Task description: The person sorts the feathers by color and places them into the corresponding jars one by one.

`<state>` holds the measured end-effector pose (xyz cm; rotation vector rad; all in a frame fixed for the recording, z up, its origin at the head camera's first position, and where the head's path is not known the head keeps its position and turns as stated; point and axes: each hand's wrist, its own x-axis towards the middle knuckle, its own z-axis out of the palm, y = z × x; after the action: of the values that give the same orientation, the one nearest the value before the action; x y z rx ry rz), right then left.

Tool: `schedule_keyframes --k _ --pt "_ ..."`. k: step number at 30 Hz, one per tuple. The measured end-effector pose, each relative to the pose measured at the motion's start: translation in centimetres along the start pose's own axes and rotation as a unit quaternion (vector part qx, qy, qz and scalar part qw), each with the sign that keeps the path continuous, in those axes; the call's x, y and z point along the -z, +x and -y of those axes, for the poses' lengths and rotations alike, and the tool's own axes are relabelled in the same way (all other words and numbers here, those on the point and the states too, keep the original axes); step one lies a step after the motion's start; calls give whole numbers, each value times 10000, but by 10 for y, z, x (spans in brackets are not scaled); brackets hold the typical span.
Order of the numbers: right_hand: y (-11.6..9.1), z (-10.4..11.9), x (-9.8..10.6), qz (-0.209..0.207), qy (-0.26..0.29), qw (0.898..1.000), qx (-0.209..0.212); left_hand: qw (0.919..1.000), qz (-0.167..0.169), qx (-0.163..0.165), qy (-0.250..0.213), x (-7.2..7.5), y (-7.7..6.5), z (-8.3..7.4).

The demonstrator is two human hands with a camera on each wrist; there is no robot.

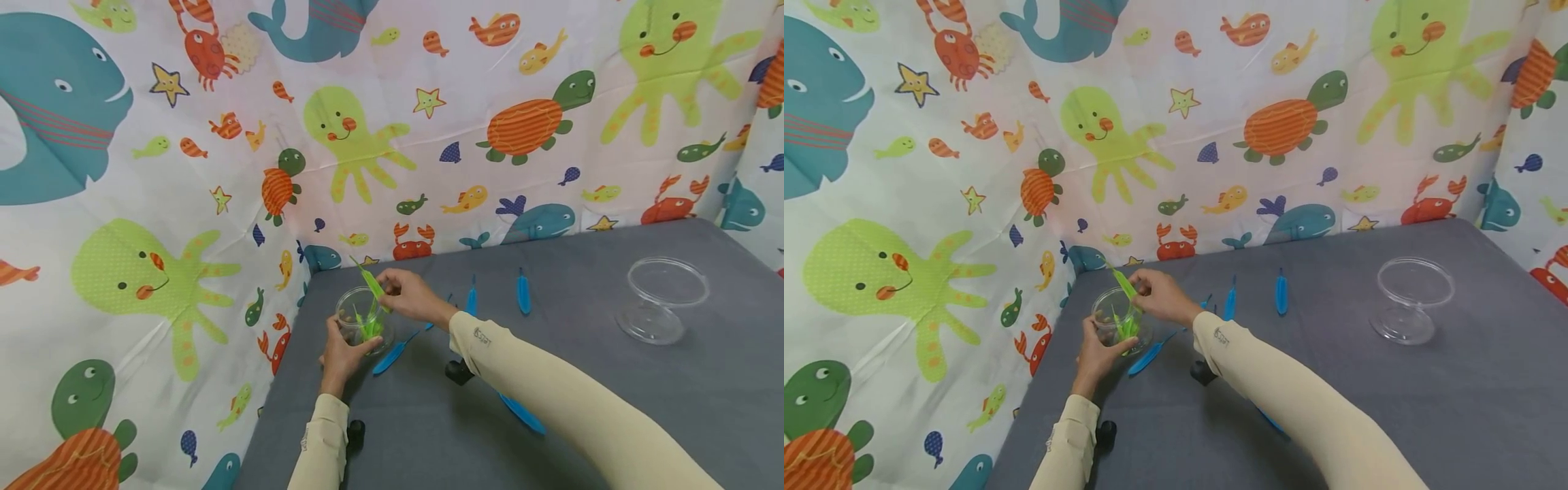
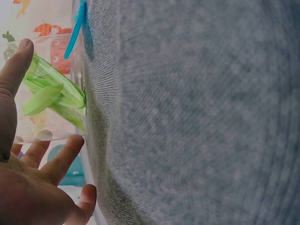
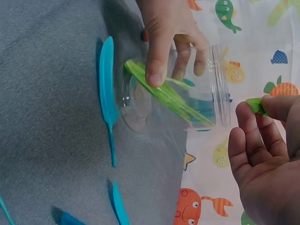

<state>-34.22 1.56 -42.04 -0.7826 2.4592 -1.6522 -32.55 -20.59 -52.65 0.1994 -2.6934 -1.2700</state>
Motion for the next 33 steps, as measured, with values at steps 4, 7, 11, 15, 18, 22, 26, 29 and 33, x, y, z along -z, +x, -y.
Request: schedule_keyframes --k 4,7,11,15,18,22,26,29,33 --pt "7 3 -3 -110 116 9999 -43 10000 18 45 0 0 0 -1" --pt "12 6 -6 -172 216 9996 -32 10000 2 46 10 2 1 -1" --pt "19 10 -9 -286 168 9994 -89 10000 -17 8 17 4 2 -1" --pt "25 12 -13 -477 -21 9987 -198 10000 -16 -39 -33 3 1 1" --pt "29 12 -17 -584 -214 9973 -382 10000 34 -50 -70 1 0 3" --pt "32 9 -23 -600 -384 9956 -613 9999 51 -3 -126 -2 -3 5" --pt "33 9 -26 -573 -401 9959 -578 9999 10 -23 -126 -4 -3 5" --pt "31 11 -25 -480 -403 9970 -457 9999 13 -55 -134 -4 -1 5" --pt "29 13 -22 -384 -346 9983 -264 9999 -15 -61 -115 -2 1 5"
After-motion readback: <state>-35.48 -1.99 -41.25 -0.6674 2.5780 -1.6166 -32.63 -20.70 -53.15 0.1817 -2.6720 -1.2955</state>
